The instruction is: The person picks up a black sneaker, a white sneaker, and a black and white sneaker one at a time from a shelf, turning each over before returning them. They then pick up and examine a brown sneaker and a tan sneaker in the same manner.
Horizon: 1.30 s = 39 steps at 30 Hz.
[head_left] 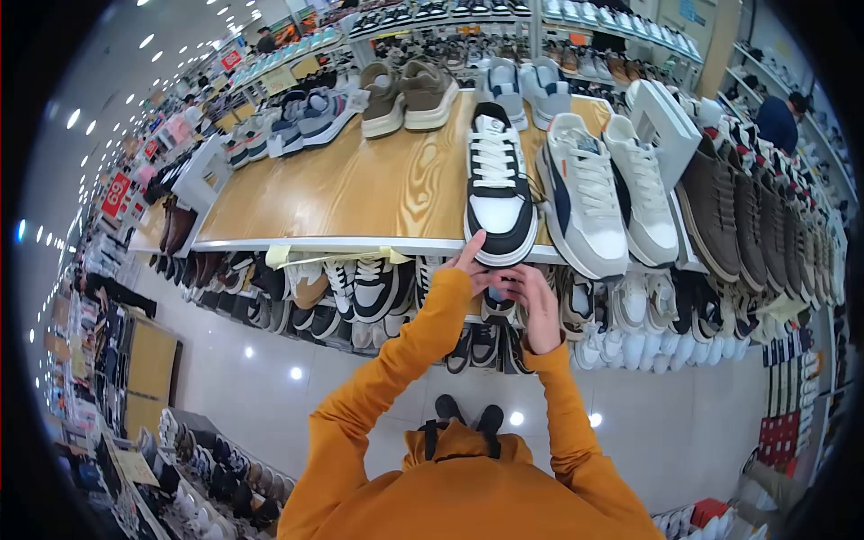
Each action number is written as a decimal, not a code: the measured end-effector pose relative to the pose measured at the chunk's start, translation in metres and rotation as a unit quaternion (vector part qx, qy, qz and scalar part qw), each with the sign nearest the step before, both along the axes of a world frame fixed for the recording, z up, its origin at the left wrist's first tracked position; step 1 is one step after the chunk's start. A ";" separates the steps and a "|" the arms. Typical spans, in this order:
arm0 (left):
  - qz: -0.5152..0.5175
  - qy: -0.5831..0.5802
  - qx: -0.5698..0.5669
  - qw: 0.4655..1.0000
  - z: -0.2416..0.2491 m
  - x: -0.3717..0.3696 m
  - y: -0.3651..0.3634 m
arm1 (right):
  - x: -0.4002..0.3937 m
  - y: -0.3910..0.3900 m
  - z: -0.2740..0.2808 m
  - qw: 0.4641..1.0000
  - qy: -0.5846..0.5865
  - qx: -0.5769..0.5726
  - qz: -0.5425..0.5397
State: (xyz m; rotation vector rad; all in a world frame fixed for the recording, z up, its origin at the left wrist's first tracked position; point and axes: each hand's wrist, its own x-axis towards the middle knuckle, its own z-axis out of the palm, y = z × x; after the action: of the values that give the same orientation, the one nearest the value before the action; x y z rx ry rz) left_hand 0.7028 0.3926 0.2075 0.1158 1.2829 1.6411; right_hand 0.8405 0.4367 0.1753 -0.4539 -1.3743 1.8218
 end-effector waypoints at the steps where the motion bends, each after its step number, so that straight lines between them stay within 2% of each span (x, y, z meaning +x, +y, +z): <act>1: -0.020 0.036 -0.037 0.998 0.000 -0.004 -0.007 | 0.000 0.002 0.005 1.000 0.007 -0.014 0.016; 2: -0.040 0.071 -0.074 0.994 -0.001 -0.008 -0.017 | 0.001 0.001 0.007 1.000 -0.017 0.016 0.020; 3: -0.060 0.106 -0.110 0.986 -0.002 -0.010 -0.028 | 0.004 0.000 0.005 0.998 -0.011 -0.016 0.054; 4: -0.054 0.084 -0.066 0.993 0.009 0.000 -0.044 | 0.008 0.000 0.001 0.995 -0.005 -0.049 0.088; 6: -0.047 0.053 -0.080 0.994 0.023 0.003 -0.061 | 0.011 -0.003 -0.003 0.984 -0.008 -0.105 0.144; 10: -0.077 0.021 -0.040 0.996 0.022 -0.001 -0.072 | -0.005 0.001 -0.004 0.980 0.019 -0.153 0.122; 13: -0.086 -0.031 0.014 0.996 0.010 -0.012 -0.069 | -0.016 0.009 0.003 0.988 -0.094 -0.083 0.095; 15: -0.063 -0.051 0.027 0.996 0.007 -0.012 -0.063 | -0.020 0.008 0.004 0.989 -0.054 -0.092 0.098; 18: -0.052 0.013 -0.017 0.998 -0.006 -0.008 -0.063 | -0.013 0.003 -0.016 0.990 -0.018 -0.096 0.104; 19: -0.051 0.000 0.012 0.999 -0.017 -0.004 -0.068 | -0.011 -0.003 -0.029 0.992 0.033 -0.045 0.113; 21: -0.087 0.010 0.016 0.996 -0.031 0.010 -0.082 | 0.007 -0.013 -0.056 0.985 0.042 -0.085 0.143; 23: -0.112 0.055 0.007 0.992 -0.086 0.024 -0.097 | 0.030 -0.021 -0.085 0.980 0.051 -0.095 0.166; 25: -0.140 0.067 0.088 0.984 -0.137 0.045 -0.114 | 0.051 -0.036 -0.104 0.986 -0.014 -0.068 0.155; 26: -0.144 0.096 0.068 0.983 -0.161 0.055 -0.125 | 0.064 -0.038 -0.120 0.976 -0.106 -0.072 0.177; 28: -0.170 0.139 0.022 0.975 -0.196 0.079 -0.150 | 0.079 -0.052 -0.163 0.975 -0.131 -0.063 0.169; 30: -0.158 -0.041 0.012 0.987 -0.205 0.091 -0.163 | 0.103 -0.077 -0.191 0.968 -0.155 -0.114 0.164; 31: -0.218 0.072 0.021 0.973 -0.208 0.094 -0.168 | 0.107 -0.082 -0.189 0.967 -0.164 -0.098 0.171; 32: -0.247 0.049 -0.015 0.968 -0.212 0.094 -0.168 | 0.109 -0.089 -0.188 0.969 -0.179 -0.111 0.128; 34: -0.228 0.009 -0.032 0.973 -0.237 0.098 -0.161 | 0.109 -0.089 -0.190 0.968 -0.196 -0.141 0.067; 39: -0.153 -0.020 -0.162 0.975 -0.254 0.068 -0.109 | 0.070 -0.050 -0.202 0.943 -0.258 -0.209 0.014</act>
State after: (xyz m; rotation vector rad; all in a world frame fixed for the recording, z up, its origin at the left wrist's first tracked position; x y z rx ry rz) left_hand 0.7709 0.2837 -0.0462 0.0761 1.4086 1.1538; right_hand 0.9101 0.3869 -0.0270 -1.2094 -1.3111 2.1153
